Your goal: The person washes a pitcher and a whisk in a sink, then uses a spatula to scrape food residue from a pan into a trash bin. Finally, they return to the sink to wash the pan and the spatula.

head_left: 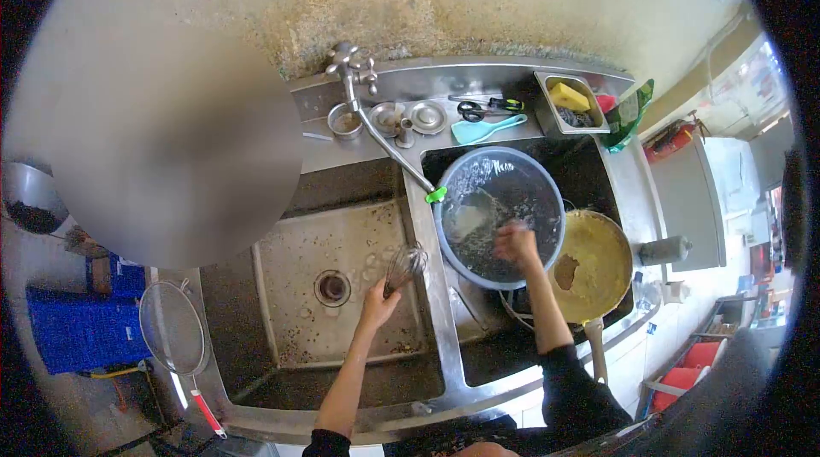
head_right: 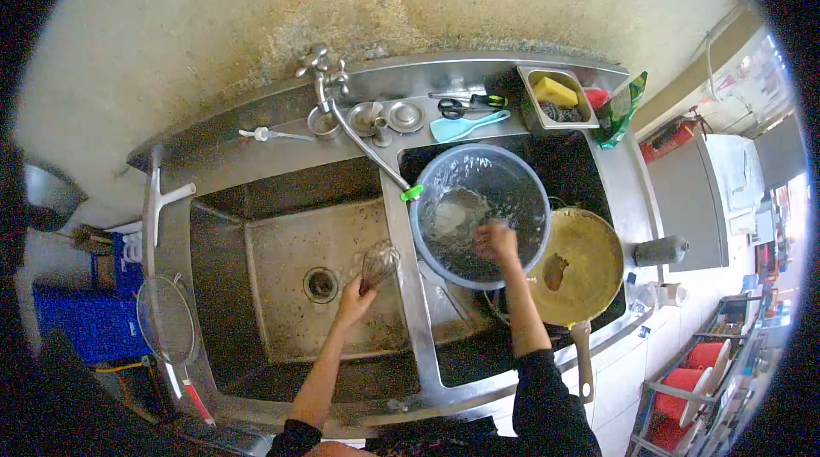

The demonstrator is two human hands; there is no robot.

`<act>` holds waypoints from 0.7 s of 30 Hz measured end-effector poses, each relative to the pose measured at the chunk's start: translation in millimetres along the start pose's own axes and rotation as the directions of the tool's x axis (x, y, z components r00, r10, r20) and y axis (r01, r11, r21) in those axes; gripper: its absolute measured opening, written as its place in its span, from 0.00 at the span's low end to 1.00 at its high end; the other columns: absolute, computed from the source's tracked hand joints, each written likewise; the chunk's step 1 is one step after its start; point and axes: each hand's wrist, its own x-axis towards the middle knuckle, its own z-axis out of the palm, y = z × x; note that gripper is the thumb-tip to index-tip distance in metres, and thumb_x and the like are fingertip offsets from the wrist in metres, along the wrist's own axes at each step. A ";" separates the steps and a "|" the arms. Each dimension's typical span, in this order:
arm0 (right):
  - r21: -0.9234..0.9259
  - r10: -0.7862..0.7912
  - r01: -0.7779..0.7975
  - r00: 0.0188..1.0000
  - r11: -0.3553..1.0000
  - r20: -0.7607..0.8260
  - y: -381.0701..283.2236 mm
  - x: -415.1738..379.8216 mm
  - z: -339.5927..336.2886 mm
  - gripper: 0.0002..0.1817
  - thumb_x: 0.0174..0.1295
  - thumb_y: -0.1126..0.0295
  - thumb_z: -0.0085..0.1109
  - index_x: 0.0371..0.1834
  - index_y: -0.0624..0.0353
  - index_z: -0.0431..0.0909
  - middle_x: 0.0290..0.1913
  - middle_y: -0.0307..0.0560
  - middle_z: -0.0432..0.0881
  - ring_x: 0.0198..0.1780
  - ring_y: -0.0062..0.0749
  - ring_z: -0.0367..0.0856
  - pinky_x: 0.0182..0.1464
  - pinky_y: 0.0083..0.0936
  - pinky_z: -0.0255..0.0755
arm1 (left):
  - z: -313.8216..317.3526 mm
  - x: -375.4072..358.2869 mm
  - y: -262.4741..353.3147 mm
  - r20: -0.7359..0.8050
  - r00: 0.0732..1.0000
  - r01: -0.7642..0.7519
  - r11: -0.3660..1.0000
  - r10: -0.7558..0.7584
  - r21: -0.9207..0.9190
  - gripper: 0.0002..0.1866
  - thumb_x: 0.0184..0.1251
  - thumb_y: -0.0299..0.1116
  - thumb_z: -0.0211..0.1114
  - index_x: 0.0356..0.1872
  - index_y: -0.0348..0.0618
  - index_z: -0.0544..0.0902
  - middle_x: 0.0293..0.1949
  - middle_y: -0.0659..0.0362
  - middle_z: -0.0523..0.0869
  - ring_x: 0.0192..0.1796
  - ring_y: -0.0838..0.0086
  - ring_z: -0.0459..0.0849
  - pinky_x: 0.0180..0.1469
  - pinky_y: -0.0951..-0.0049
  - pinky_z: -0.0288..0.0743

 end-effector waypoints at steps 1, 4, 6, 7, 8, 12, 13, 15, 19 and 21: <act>0.242 0.016 -0.091 0.955 0.966 0.296 -10.3 -15.1 20.6 0.16 0.64 0.61 0.42 0.39 0.58 0.78 0.27 0.48 0.79 0.26 0.34 0.80 0.23 0.27 0.75 | -1.2 -0.4 -10.5 0.010 1.000 -0.011 0.998 0.011 0.065 0.15 0.52 0.30 0.62 0.42 0.35 0.76 0.30 0.51 0.81 0.36 0.67 0.81 0.39 0.71 0.73; 0.085 0.179 -0.249 0.858 0.965 0.482 -77.6 -97.4 82.5 0.15 0.63 0.66 0.43 0.42 0.66 0.75 0.30 0.48 0.80 0.30 0.33 0.80 0.31 0.27 0.76 | 2.9 0.7 -29.9 0.011 0.999 -0.042 0.969 0.041 0.244 0.17 0.50 0.28 0.61 0.43 0.35 0.75 0.33 0.49 0.81 0.38 0.61 0.81 0.41 0.69 0.72; 0.165 0.005 -0.081 0.909 0.983 0.417 -85.2 -99.1 77.5 0.19 0.65 0.59 0.44 0.47 0.65 0.74 0.30 0.49 0.80 0.35 0.35 0.80 0.35 0.27 0.76 | 2.8 8.5 -26.6 -0.010 0.994 -0.095 0.934 0.105 0.345 0.18 0.49 0.27 0.61 0.43 0.35 0.75 0.34 0.48 0.81 0.39 0.59 0.81 0.42 0.68 0.72; 0.046 -0.234 0.230 0.942 0.972 0.239 -62.1 -73.5 51.3 0.16 0.61 0.63 0.45 0.42 0.64 0.77 0.32 0.50 0.81 0.35 0.35 0.81 0.38 0.28 0.75 | 0.9 7.4 -24.2 -0.002 0.991 -0.125 0.930 0.134 0.347 0.19 0.48 0.28 0.61 0.44 0.34 0.75 0.35 0.48 0.81 0.39 0.61 0.81 0.42 0.68 0.72; -0.492 -0.525 0.413 0.844 0.767 -0.111 -46.9 -48.3 28.8 0.17 0.61 0.61 0.45 0.40 0.63 0.78 0.30 0.55 0.82 0.35 0.37 0.81 0.38 0.32 0.74 | -1.3 6.0 -21.1 0.006 0.986 -0.156 0.925 0.165 0.347 0.20 0.48 0.28 0.62 0.44 0.34 0.74 0.36 0.48 0.81 0.39 0.62 0.81 0.42 0.68 0.72; 0.171 0.121 -0.105 0.989 0.980 -0.086 -18.6 -6.9 -5.4 0.17 0.62 0.60 0.44 0.32 0.63 0.78 0.27 0.55 0.80 0.30 0.42 0.81 0.32 0.39 0.74 | 1.7 10.0 -11.7 -0.002 0.991 -0.127 0.966 0.131 0.227 0.20 0.48 0.29 0.62 0.44 0.33 0.74 0.35 0.48 0.81 0.37 0.63 0.80 0.40 0.69 0.72; 0.250 -0.056 -0.001 0.973 0.968 0.222 -14.4 -16.8 9.8 0.17 0.63 0.61 0.43 0.36 0.65 0.76 0.27 0.53 0.80 0.29 0.43 0.81 0.31 0.37 0.76 | 2.8 10.7 -26.5 -0.003 0.999 -0.044 0.975 0.046 0.218 0.19 0.49 0.30 0.62 0.44 0.33 0.74 0.35 0.49 0.81 0.36 0.66 0.80 0.40 0.70 0.71; 0.117 0.080 -0.161 0.856 0.980 0.511 -71.6 -104.5 77.1 0.19 0.65 0.61 0.43 0.46 0.68 0.71 0.37 0.57 0.78 0.37 0.40 0.80 0.39 0.31 0.77 | 7.3 9.5 -22.7 0.044 0.999 0.025 0.991 -0.031 0.129 0.18 0.54 0.33 0.62 0.43 0.30 0.75 0.36 0.49 0.81 0.35 0.75 0.78 0.39 0.74 0.71; -0.282 -0.538 0.781 0.599 0.558 0.593 -70.3 -167.0 139.2 0.37 0.48 0.72 0.61 0.64 0.56 0.57 0.57 0.58 0.67 0.60 0.43 0.65 0.61 0.34 0.60 | 16.6 -9.3 59.9 -0.083 0.996 0.031 0.988 -0.044 -0.149 0.15 0.57 0.33 0.61 0.41 0.32 0.76 0.37 0.55 0.81 0.35 0.75 0.78 0.37 0.74 0.71; -0.085 -0.551 0.720 0.596 0.689 0.585 -70.6 -194.7 153.8 0.42 0.47 0.77 0.61 0.66 0.55 0.48 0.59 0.57 0.64 0.60 0.44 0.65 0.60 0.34 0.60 | 17.2 -15.5 80.2 -0.006 0.966 0.229 0.863 -0.260 -0.450 0.12 0.59 0.33 0.59 0.41 0.37 0.77 0.38 0.58 0.80 0.38 0.74 0.78 0.39 0.72 0.71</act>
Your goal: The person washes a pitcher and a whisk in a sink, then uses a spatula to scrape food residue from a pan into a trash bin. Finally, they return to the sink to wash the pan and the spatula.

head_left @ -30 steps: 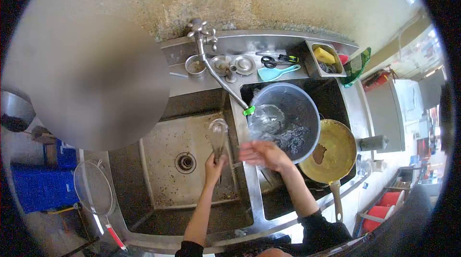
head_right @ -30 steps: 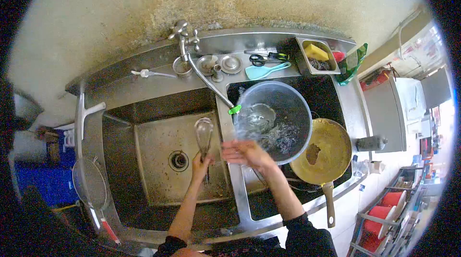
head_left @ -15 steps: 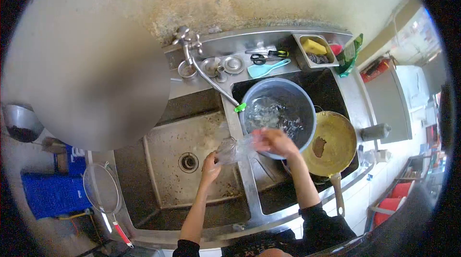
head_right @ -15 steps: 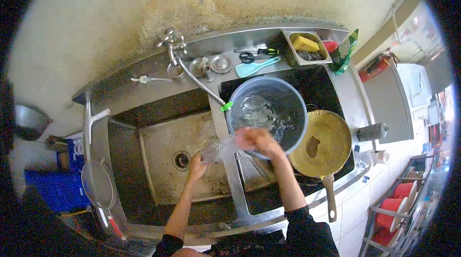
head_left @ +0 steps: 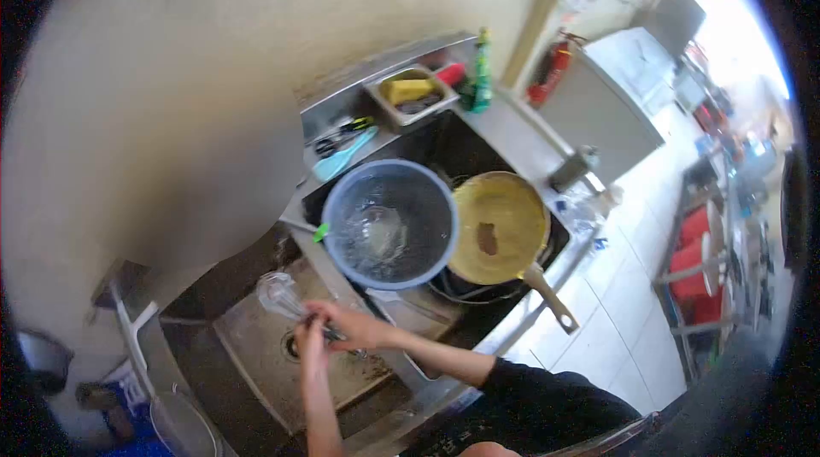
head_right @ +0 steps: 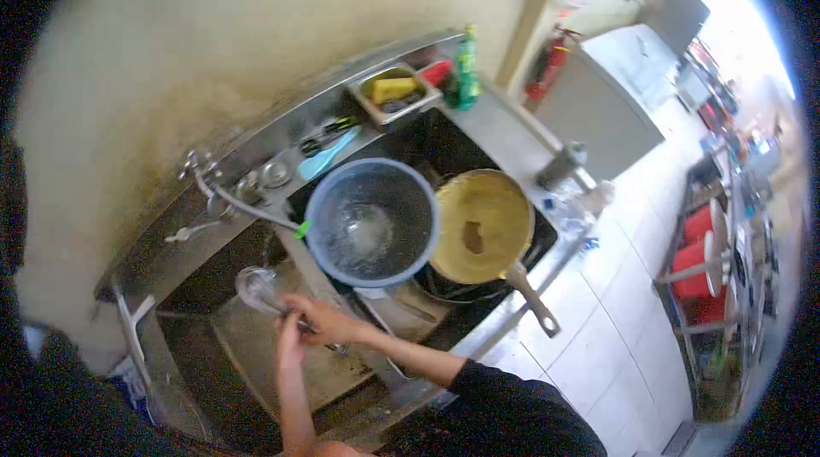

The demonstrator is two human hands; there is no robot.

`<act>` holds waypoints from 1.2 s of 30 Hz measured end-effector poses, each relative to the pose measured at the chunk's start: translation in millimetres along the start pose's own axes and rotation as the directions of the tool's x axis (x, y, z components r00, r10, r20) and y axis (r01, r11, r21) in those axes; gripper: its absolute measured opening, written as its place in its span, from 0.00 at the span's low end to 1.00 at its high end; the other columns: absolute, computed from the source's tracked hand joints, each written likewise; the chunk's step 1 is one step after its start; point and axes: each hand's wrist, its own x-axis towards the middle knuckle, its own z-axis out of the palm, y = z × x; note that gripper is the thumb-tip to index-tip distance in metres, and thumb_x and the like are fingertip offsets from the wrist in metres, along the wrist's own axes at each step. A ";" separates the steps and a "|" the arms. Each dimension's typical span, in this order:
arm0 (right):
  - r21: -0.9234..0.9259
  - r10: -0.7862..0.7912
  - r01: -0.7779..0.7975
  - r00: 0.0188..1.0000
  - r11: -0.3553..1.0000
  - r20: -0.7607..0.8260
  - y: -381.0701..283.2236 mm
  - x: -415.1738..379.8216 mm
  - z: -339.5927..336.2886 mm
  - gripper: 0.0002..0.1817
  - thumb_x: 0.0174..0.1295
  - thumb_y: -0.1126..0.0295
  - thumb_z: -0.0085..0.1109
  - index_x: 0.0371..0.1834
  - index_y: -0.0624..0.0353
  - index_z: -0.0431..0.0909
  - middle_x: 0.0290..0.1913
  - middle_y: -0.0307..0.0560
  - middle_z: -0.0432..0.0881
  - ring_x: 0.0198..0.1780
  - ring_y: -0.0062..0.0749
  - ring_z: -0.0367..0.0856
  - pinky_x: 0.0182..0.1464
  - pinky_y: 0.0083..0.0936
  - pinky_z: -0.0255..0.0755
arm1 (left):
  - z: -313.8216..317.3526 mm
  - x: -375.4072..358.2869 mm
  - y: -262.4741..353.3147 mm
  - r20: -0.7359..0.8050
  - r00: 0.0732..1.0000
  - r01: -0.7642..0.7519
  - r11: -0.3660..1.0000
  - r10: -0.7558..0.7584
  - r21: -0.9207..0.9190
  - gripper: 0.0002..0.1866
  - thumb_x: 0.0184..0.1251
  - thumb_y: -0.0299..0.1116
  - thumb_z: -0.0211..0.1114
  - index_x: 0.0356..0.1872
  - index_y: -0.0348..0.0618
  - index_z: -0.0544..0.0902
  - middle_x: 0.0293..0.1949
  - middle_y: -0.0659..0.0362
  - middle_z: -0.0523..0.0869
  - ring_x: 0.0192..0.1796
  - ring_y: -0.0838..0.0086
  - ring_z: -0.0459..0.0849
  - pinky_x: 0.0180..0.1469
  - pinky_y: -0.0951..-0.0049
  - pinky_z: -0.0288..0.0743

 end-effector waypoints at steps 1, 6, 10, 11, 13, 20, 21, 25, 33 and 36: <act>-0.079 -0.041 0.035 0.997 0.996 -0.069 22.5 2.4 22.0 0.42 0.46 0.78 0.60 0.64 0.56 0.47 0.60 0.57 0.61 0.60 0.46 0.64 0.60 0.35 0.60 | -16.0 7.3 -3.5 0.072 0.997 0.048 0.995 -0.041 -0.091 0.11 0.60 0.32 0.58 0.41 0.39 0.77 0.38 0.60 0.80 0.39 0.74 0.77 0.40 0.70 0.71; -0.176 0.111 -0.149 0.972 0.973 -0.206 20.7 -19.1 46.6 0.38 0.51 0.72 0.52 0.64 0.61 0.43 0.25 0.61 0.78 0.28 0.56 0.78 0.27 0.47 0.68 | -16.4 -15.8 30.3 0.017 0.977 0.214 0.972 -0.214 -0.094 0.14 0.57 0.41 0.60 0.40 0.45 0.78 0.37 0.64 0.78 0.38 0.75 0.76 0.38 0.70 0.71; -0.536 0.390 -0.367 0.918 0.761 -0.074 -99.3 -88.7 -36.8 0.27 0.56 0.65 0.51 0.60 0.54 0.57 0.38 0.61 0.77 0.39 0.53 0.77 0.38 0.42 0.72 | 11.2 -38.3 73.3 0.299 0.944 0.212 0.952 -0.140 -0.223 0.16 0.50 0.47 0.62 0.39 0.55 0.78 0.35 0.66 0.78 0.35 0.72 0.76 0.36 0.68 0.71; -0.560 0.391 -0.322 0.920 0.763 0.004 -106.0 -109.5 -54.6 0.25 0.57 0.64 0.51 0.58 0.55 0.60 0.40 0.61 0.76 0.42 0.53 0.76 0.40 0.41 0.72 | 31.0 -53.0 91.4 0.272 0.959 0.135 0.975 -0.084 -0.176 0.16 0.50 0.47 0.62 0.39 0.55 0.78 0.35 0.66 0.78 0.35 0.72 0.76 0.36 0.67 0.71; -0.497 0.303 -0.279 0.953 0.822 -0.034 -102.8 -166.9 -93.0 0.24 0.58 0.62 0.51 0.56 0.56 0.62 0.38 0.59 0.76 0.42 0.51 0.76 0.40 0.38 0.71 | 80.2 -89.0 114.7 0.235 0.972 0.026 0.993 0.001 -0.114 0.16 0.50 0.48 0.62 0.39 0.55 0.77 0.35 0.66 0.78 0.35 0.72 0.76 0.36 0.67 0.71; -0.080 0.160 -0.226 0.858 0.971 -0.489 -152.4 -476.8 -316.4 0.26 0.60 0.53 0.54 0.54 0.60 0.65 0.33 0.46 0.76 0.32 0.27 0.74 0.35 0.25 0.69 | 329.7 -153.6 37.1 0.281 0.960 0.024 0.999 -0.016 -0.027 0.17 0.50 0.48 0.62 0.39 0.55 0.77 0.35 0.65 0.78 0.35 0.71 0.76 0.35 0.67 0.71; 0.102 0.393 -0.402 0.755 0.910 -0.524 -134.2 -533.8 -347.7 0.29 0.58 0.53 0.57 0.57 0.58 0.64 0.30 0.43 0.75 0.25 0.22 0.72 0.28 0.21 0.68 | 373.0 -156.0 14.7 0.288 0.957 0.043 0.999 -0.036 -0.016 0.17 0.49 0.48 0.62 0.39 0.55 0.76 0.35 0.65 0.78 0.35 0.71 0.76 0.35 0.66 0.71; 0.532 0.716 -0.559 0.172 0.636 -0.676 -88.1 -703.9 -467.8 0.29 0.56 0.51 0.58 0.55 0.54 0.63 0.19 0.38 0.71 0.15 0.18 0.64 0.14 0.17 0.58 | 534.7 -168.4 -55.7 0.324 0.939 0.114 0.993 -0.119 0.037 0.17 0.49 0.48 0.62 0.39 0.55 0.76 0.34 0.65 0.78 0.35 0.71 0.76 0.35 0.66 0.71; 0.570 0.352 -0.563 -0.454 0.599 -0.819 196.0 -816.5 -691.8 0.26 0.48 0.67 0.52 0.52 0.63 0.61 0.34 0.63 0.78 0.35 0.53 0.79 0.36 0.41 0.73 | 725.8 -186.8 -120.1 0.436 0.864 0.222 0.967 -0.253 0.123 0.18 0.49 0.48 0.62 0.40 0.55 0.75 0.34 0.64 0.78 0.35 0.70 0.76 0.35 0.65 0.71; 0.331 0.184 -0.627 -0.289 0.705 -0.939 154.3 -758.9 -792.4 0.31 0.45 0.67 0.54 0.55 0.63 0.59 0.38 0.64 0.78 0.42 0.58 0.76 0.45 0.43 0.68 | 785.1 -167.8 -144.4 0.435 0.864 0.217 0.967 -0.252 0.131 0.18 0.49 0.49 0.62 0.40 0.55 0.75 0.34 0.63 0.78 0.35 0.70 0.76 0.35 0.65 0.71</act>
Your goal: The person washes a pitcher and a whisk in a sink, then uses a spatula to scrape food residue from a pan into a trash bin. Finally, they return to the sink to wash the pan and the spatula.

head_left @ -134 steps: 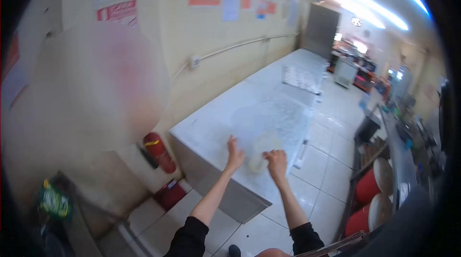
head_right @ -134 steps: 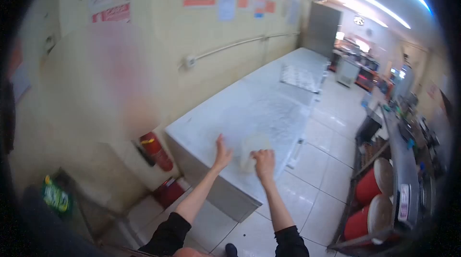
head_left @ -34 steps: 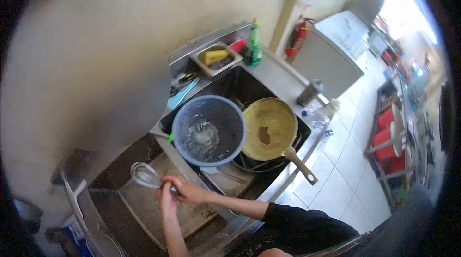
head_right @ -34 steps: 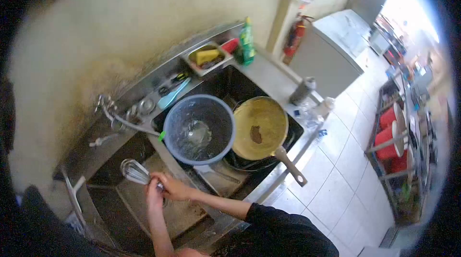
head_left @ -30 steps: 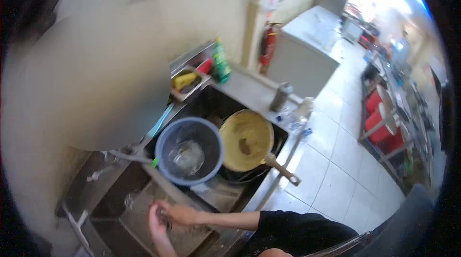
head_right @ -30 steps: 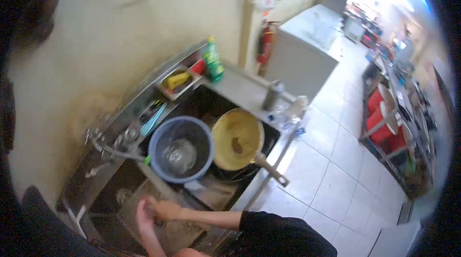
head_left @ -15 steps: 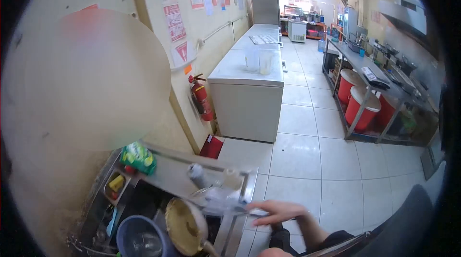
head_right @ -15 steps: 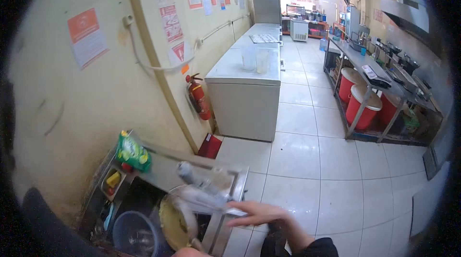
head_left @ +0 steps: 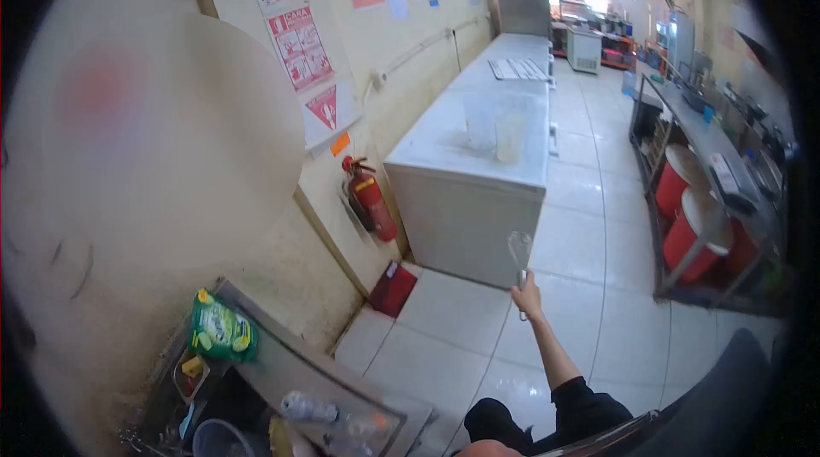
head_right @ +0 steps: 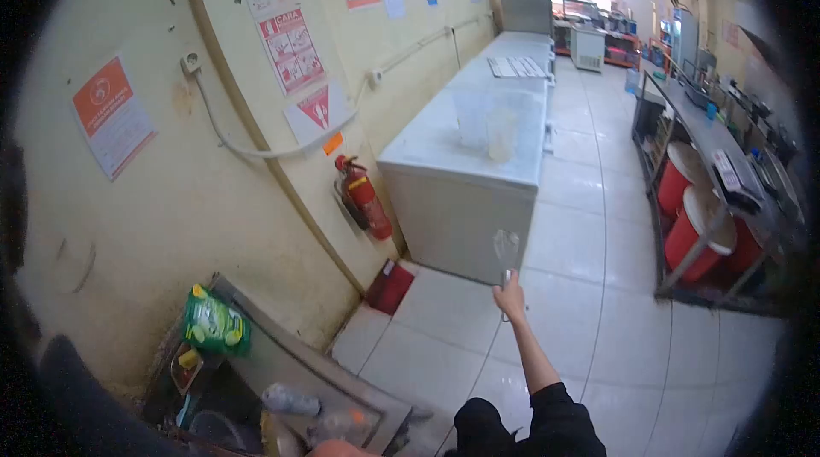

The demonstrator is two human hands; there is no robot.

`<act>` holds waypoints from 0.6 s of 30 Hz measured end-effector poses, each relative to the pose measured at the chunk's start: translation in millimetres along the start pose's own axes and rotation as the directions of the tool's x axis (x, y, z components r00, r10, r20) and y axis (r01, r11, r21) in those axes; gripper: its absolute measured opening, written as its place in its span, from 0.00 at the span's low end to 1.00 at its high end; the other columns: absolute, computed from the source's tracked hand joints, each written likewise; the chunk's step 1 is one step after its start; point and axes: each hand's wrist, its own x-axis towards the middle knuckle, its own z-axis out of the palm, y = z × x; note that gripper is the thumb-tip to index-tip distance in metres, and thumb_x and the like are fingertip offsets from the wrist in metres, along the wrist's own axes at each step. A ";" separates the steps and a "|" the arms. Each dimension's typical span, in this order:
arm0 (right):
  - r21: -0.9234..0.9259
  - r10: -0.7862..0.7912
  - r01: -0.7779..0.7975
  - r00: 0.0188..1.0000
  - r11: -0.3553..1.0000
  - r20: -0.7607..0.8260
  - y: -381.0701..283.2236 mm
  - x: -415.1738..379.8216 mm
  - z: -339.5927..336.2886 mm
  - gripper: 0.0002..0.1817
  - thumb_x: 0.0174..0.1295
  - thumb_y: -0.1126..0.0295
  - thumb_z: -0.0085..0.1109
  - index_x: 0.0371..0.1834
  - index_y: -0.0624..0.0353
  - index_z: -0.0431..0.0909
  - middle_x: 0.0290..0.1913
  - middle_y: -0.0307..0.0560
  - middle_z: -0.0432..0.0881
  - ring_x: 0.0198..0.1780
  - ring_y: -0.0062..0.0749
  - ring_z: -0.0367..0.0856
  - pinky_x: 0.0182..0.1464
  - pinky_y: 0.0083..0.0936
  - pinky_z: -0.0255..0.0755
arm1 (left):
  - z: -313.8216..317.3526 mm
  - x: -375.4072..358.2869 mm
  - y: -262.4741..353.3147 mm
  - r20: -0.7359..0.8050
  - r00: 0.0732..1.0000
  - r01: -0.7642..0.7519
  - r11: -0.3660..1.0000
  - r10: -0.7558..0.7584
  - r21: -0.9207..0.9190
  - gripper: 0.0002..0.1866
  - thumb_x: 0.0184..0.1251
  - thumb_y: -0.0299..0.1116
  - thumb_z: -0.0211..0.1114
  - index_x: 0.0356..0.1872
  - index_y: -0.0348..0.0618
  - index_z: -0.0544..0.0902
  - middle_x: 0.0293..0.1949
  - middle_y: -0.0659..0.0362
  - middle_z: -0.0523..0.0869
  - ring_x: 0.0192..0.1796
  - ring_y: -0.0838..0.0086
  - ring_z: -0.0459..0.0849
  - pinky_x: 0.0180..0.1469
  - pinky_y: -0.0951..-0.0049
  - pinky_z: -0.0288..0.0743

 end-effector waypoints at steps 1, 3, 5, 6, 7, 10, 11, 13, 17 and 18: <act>0.043 -0.084 0.082 0.995 0.996 0.060 -18.7 42.7 15.3 0.31 0.45 0.67 0.54 0.56 0.61 0.59 0.40 0.63 0.77 0.43 0.56 0.76 0.46 0.42 0.68 | 14.6 19.2 -1.9 -0.014 1.000 0.003 1.000 -0.003 -0.004 0.18 0.49 0.49 0.62 0.40 0.55 0.75 0.34 0.63 0.78 0.35 0.70 0.76 0.35 0.65 0.71; 0.145 -0.266 0.252 0.960 0.957 0.085 -57.5 132.4 48.6 0.31 0.45 0.70 0.54 0.57 0.59 0.60 0.44 0.61 0.76 0.47 0.55 0.74 0.48 0.41 0.67 | 47.8 61.5 -3.3 -0.049 0.999 0.016 1.000 -0.017 -0.013 0.18 0.48 0.49 0.62 0.40 0.55 0.75 0.34 0.63 0.78 0.35 0.69 0.76 0.35 0.65 0.71; 0.142 -0.357 0.349 0.933 0.926 0.037 -101.1 217.9 80.7 0.29 0.45 0.71 0.53 0.56 0.58 0.61 0.45 0.60 0.76 0.48 0.54 0.73 0.49 0.40 0.66 | 78.9 111.9 -4.1 -0.095 0.995 0.017 1.000 -0.018 -0.010 0.18 0.48 0.49 0.62 0.40 0.55 0.74 0.34 0.63 0.77 0.35 0.69 0.76 0.35 0.64 0.71; 0.136 -0.435 0.433 0.900 0.891 -0.021 -128.6 263.4 104.5 0.28 0.45 0.73 0.53 0.55 0.57 0.63 0.46 0.59 0.75 0.50 0.53 0.73 0.50 0.40 0.66 | 92.4 137.9 -3.5 -0.122 0.992 0.010 1.000 -0.012 -0.015 0.18 0.48 0.49 0.62 0.40 0.55 0.74 0.34 0.63 0.77 0.35 0.69 0.76 0.35 0.64 0.71; 0.113 -0.497 0.506 0.862 0.855 -0.102 -144.0 310.4 129.3 0.27 0.45 0.76 0.51 0.54 0.56 0.63 0.43 0.60 0.75 0.46 0.55 0.73 0.47 0.40 0.67 | 101.9 161.7 -2.4 -0.162 0.987 0.007 1.000 -0.010 -0.023 0.19 0.48 0.49 0.62 0.40 0.55 0.74 0.34 0.62 0.77 0.35 0.69 0.76 0.35 0.64 0.71; -0.165 -0.620 0.599 0.771 0.784 -0.147 -158.1 439.7 185.3 0.26 0.45 0.83 0.48 0.53 0.57 0.66 0.40 0.60 0.73 0.42 0.56 0.72 0.44 0.42 0.68 | 116.1 206.8 -4.6 -0.326 0.945 0.005 0.997 -0.030 -0.080 0.19 0.48 0.49 0.62 0.40 0.55 0.74 0.34 0.62 0.77 0.35 0.69 0.76 0.35 0.64 0.70; -0.280 -0.637 0.593 0.764 0.755 -0.101 -153.2 469.9 196.8 0.27 0.46 0.83 0.48 0.54 0.58 0.65 0.41 0.60 0.72 0.42 0.55 0.72 0.44 0.42 0.68 | 113.5 212.3 -9.4 -0.385 0.922 0.004 0.995 -0.043 -0.103 0.19 0.48 0.49 0.62 0.40 0.55 0.74 0.34 0.62 0.77 0.35 0.68 0.76 0.35 0.64 0.70; -0.419 -0.629 0.553 0.776 0.721 -0.058 -137.8 513.5 214.3 0.27 0.48 0.81 0.47 0.57 0.58 0.64 0.41 0.61 0.71 0.43 0.52 0.72 0.44 0.41 0.69 | 101.8 209.5 -21.8 -0.495 0.865 -0.002 0.987 -0.079 -0.162 0.19 0.48 0.49 0.62 0.40 0.55 0.73 0.34 0.62 0.77 0.35 0.68 0.76 0.35 0.64 0.70; -0.460 -0.543 0.475 0.839 0.750 -0.020 -124.2 550.5 218.5 0.27 0.56 0.73 0.47 0.62 0.60 0.59 0.49 0.66 0.69 0.51 0.51 0.69 0.49 0.43 0.66 | 52.9 159.7 -76.0 -0.689 0.702 -0.054 0.951 -0.181 -0.305 0.19 0.48 0.49 0.62 0.41 0.55 0.73 0.34 0.61 0.77 0.35 0.68 0.76 0.35 0.63 0.70; -0.384 -0.503 0.457 0.864 0.802 -0.022 -120.3 555.1 225.5 0.28 0.58 0.71 0.48 0.63 0.61 0.57 0.53 0.68 0.68 0.54 0.52 0.68 0.50 0.43 0.65 | 37.4 134.6 -95.6 -0.735 0.642 -0.086 0.932 -0.219 -0.352 0.19 0.48 0.49 0.62 0.41 0.55 0.73 0.34 0.61 0.77 0.35 0.68 0.76 0.35 0.63 0.70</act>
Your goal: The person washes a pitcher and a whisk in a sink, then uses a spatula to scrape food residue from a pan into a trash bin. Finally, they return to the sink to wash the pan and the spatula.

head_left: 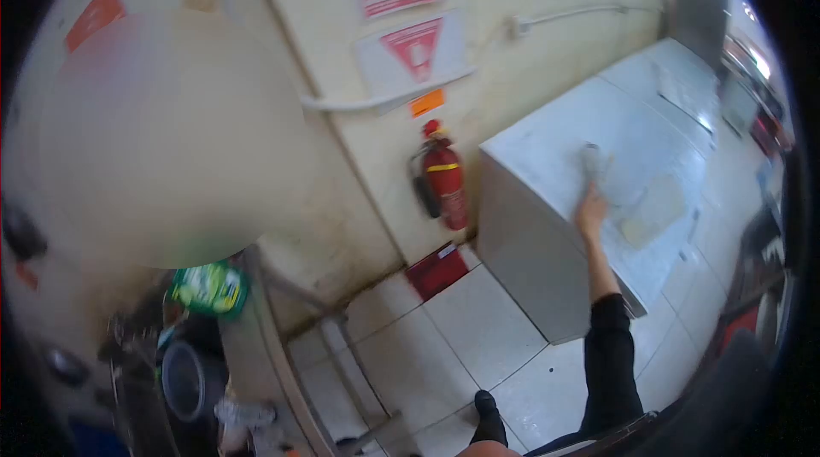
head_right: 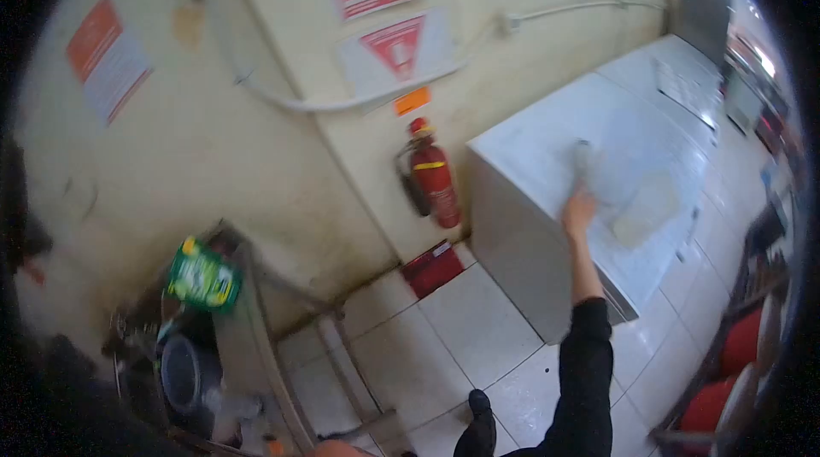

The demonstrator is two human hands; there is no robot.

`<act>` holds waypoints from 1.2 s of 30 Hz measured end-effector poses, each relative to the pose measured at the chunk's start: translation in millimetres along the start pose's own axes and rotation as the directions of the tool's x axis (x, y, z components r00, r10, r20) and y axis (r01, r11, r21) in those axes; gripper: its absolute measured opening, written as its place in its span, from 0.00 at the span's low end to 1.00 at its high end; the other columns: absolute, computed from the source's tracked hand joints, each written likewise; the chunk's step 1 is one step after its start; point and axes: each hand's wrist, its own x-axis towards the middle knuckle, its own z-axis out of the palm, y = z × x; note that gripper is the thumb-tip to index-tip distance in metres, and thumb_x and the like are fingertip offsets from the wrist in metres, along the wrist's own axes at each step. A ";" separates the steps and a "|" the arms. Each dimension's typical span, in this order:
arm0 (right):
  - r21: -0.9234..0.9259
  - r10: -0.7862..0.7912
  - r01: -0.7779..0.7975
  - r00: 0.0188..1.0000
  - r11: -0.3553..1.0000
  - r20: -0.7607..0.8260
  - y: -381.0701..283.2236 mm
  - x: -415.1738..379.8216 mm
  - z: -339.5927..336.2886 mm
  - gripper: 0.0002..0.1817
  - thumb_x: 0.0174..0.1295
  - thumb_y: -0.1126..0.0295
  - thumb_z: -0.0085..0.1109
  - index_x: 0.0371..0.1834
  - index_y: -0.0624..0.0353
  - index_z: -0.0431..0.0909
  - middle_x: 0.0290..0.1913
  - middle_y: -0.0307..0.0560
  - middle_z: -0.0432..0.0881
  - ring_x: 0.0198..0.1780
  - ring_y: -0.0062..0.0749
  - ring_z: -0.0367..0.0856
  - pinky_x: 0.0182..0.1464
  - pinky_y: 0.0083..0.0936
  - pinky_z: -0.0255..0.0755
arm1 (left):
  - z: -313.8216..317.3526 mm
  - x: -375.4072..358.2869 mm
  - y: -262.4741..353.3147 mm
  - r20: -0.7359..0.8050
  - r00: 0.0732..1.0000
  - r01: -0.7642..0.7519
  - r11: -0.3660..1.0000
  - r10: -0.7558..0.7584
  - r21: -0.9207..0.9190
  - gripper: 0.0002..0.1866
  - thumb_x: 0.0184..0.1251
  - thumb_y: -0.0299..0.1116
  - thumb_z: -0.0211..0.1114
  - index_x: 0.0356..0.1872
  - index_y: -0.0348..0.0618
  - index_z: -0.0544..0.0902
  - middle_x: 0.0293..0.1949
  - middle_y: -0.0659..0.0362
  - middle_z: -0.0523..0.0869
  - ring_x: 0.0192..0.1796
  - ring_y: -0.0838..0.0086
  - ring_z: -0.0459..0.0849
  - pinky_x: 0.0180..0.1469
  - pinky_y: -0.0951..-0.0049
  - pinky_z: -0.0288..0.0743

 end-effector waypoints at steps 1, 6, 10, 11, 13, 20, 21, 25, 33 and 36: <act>-0.091 -0.177 0.168 0.978 0.982 -0.107 -11.6 -17.3 -10.1 0.29 0.57 0.72 0.49 0.63 0.60 0.57 0.54 0.65 0.68 0.56 0.53 0.66 0.54 0.44 0.62 | -37.7 -4.9 -12.1 -0.089 0.996 0.017 0.998 -0.022 -0.063 0.20 0.48 0.49 0.62 0.41 0.55 0.73 0.34 0.61 0.77 0.35 0.68 0.76 0.35 0.63 0.70; 0.040 -0.629 0.629 0.777 0.777 0.004 -94.9 -202.8 -133.6 0.17 0.58 0.68 0.53 0.51 0.58 0.73 0.42 0.55 0.77 0.45 0.40 0.76 0.45 0.36 0.70 | -254.3 -83.5 -113.8 -0.479 0.843 -0.010 0.883 -0.244 -0.468 0.20 0.47 0.50 0.62 0.41 0.55 0.72 0.34 0.61 0.77 0.35 0.67 0.76 0.34 0.62 0.70; 0.804 -0.473 -0.156 0.738 0.574 0.481 -206.2 -414.9 -242.5 0.08 0.58 0.76 0.47 0.26 0.62 0.76 0.24 0.37 0.77 0.21 0.15 0.66 0.21 0.15 0.59 | -405.3 -153.9 -194.5 -0.596 0.665 -0.157 0.696 -0.450 -0.701 0.20 0.47 0.50 0.62 0.41 0.55 0.72 0.34 0.60 0.77 0.35 0.67 0.76 0.34 0.62 0.70; 0.755 -0.450 -0.362 0.633 0.547 0.630 -228.6 -470.8 -269.2 0.08 0.58 0.77 0.46 0.27 0.62 0.77 0.25 0.37 0.77 0.22 0.15 0.66 0.22 0.15 0.59 | -442.3 -166.2 -208.5 -0.608 0.625 -0.209 0.645 -0.490 -0.735 0.20 0.47 0.50 0.62 0.41 0.55 0.72 0.34 0.60 0.77 0.35 0.67 0.76 0.34 0.62 0.70; 0.785 -0.674 -0.430 0.416 0.445 0.610 -296.4 -575.2 -332.2 0.08 0.58 0.76 0.47 0.30 0.62 0.78 0.28 0.37 0.79 0.25 0.15 0.68 0.24 0.15 0.62 | -518.5 -178.7 -229.4 -0.606 0.574 -0.331 0.520 -0.551 -0.787 0.21 0.47 0.50 0.61 0.41 0.55 0.72 0.34 0.60 0.77 0.35 0.66 0.76 0.34 0.62 0.70; 0.946 -0.873 -0.116 -0.432 0.304 0.227 -501.3 -841.7 -397.3 0.11 0.55 0.76 0.47 0.38 0.60 0.79 0.27 0.46 0.79 0.27 0.26 0.76 0.34 0.25 0.71 | -593.6 -176.4 -78.4 -0.660 0.732 -0.640 0.163 -0.168 -0.751 0.13 0.52 0.44 0.62 0.39 0.62 0.72 0.35 0.67 0.79 0.35 0.76 0.76 0.35 0.70 0.68; 0.969 -0.947 -0.210 -0.316 0.127 0.055 -543.7 -865.6 -401.9 0.15 0.56 0.76 0.45 0.45 0.58 0.77 0.24 0.41 0.77 0.27 0.21 0.75 0.31 0.20 0.70 | -601.5 -171.4 -45.4 -0.602 0.798 -0.587 0.216 -0.005 -0.780 0.11 0.55 0.44 0.60 0.38 0.59 0.73 0.35 0.67 0.79 0.35 0.76 0.76 0.36 0.70 0.68; 0.983 -0.904 -0.045 -0.403 0.178 0.145 -666.1 -976.1 -316.3 0.16 0.54 0.78 0.42 0.43 0.59 0.78 0.26 0.45 0.79 0.29 0.24 0.77 0.32 0.22 0.71 | -611.8 -142.4 98.6 -0.432 0.861 -0.508 0.452 0.267 -0.733 0.19 0.59 0.39 0.58 0.53 0.55 0.70 0.47 0.63 0.73 0.49 0.73 0.70 0.46 0.72 0.65; 0.695 -0.564 0.684 -0.491 0.223 0.664 -703.3 -1288.6 27.2 0.15 0.53 0.64 0.51 0.30 0.67 0.77 0.24 0.55 0.78 0.26 0.39 0.76 0.27 0.39 0.70 | -675.4 34.0 305.3 -0.265 0.769 -0.639 0.713 0.581 -0.289 0.15 0.64 0.33 0.56 0.50 0.44 0.69 0.43 0.61 0.75 0.46 0.75 0.73 0.48 0.75 0.66; 0.608 -0.597 0.678 -0.303 0.413 0.743 -707.3 -1279.8 -23.3 0.14 0.53 0.62 0.51 0.29 0.64 0.76 0.22 0.50 0.76 0.21 0.36 0.73 0.23 0.38 0.68 | -699.7 69.1 320.8 -0.210 0.783 -0.621 0.734 0.585 -0.274 0.15 0.62 0.34 0.58 0.49 0.44 0.69 0.42 0.60 0.75 0.44 0.74 0.73 0.48 0.74 0.66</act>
